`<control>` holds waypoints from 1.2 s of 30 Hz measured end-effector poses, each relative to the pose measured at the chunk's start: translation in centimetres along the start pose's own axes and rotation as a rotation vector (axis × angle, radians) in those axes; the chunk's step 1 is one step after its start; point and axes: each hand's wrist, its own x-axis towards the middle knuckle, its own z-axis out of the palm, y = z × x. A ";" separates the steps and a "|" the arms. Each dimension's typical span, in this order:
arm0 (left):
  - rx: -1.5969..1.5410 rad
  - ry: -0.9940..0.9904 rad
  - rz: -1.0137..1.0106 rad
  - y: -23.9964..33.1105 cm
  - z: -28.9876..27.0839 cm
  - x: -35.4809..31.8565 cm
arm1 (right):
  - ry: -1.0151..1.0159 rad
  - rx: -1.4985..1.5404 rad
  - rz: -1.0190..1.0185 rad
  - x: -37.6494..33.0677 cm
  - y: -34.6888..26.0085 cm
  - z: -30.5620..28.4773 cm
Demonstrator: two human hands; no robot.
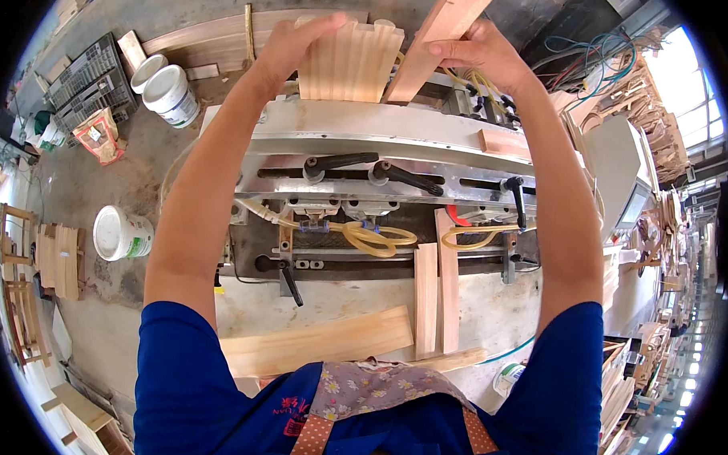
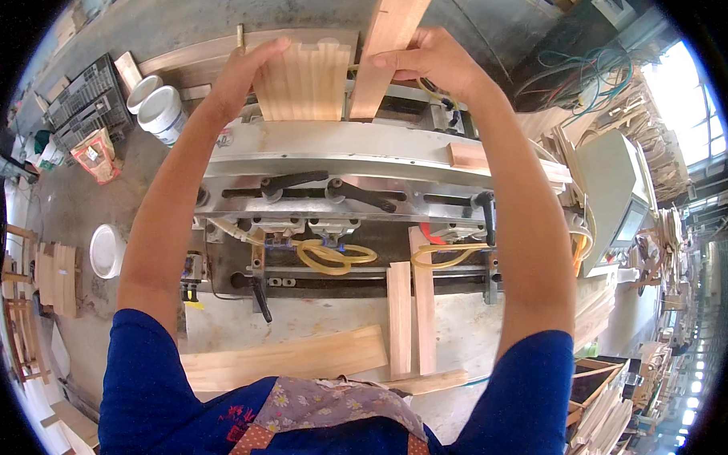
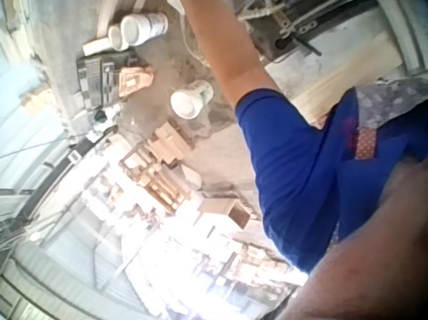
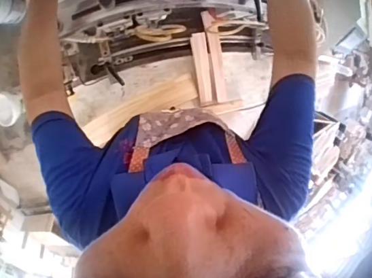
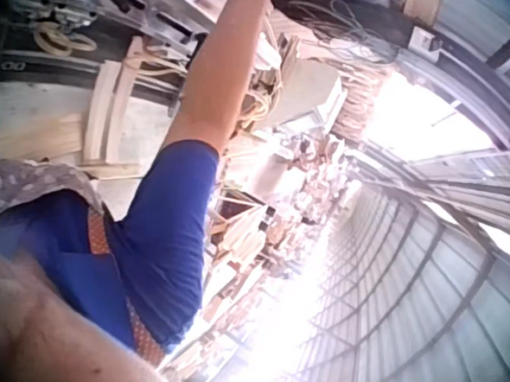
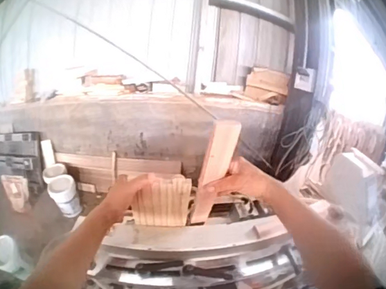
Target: The person operates a woodworking machine in a workshop, feeding wooden planks through the equipment to process them. They handle the wood by hand, positioning it on the machine's table and guiding it through the mechanism. The person also stacks processed pieces and briefly touches their face during the task.
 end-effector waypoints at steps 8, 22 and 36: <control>0.016 0.113 0.008 -2.0 -0.7 1.4 | -0.056 -0.015 -0.010 1.1 -0.7 0.8; -0.023 0.088 0.025 -2.5 -0.7 1.6 | -0.107 -0.112 0.180 2.0 7.5 5.8; 0.035 -0.025 0.228 -0.6 -1.0 0.7 | 0.021 0.190 0.066 1.7 4.8 5.9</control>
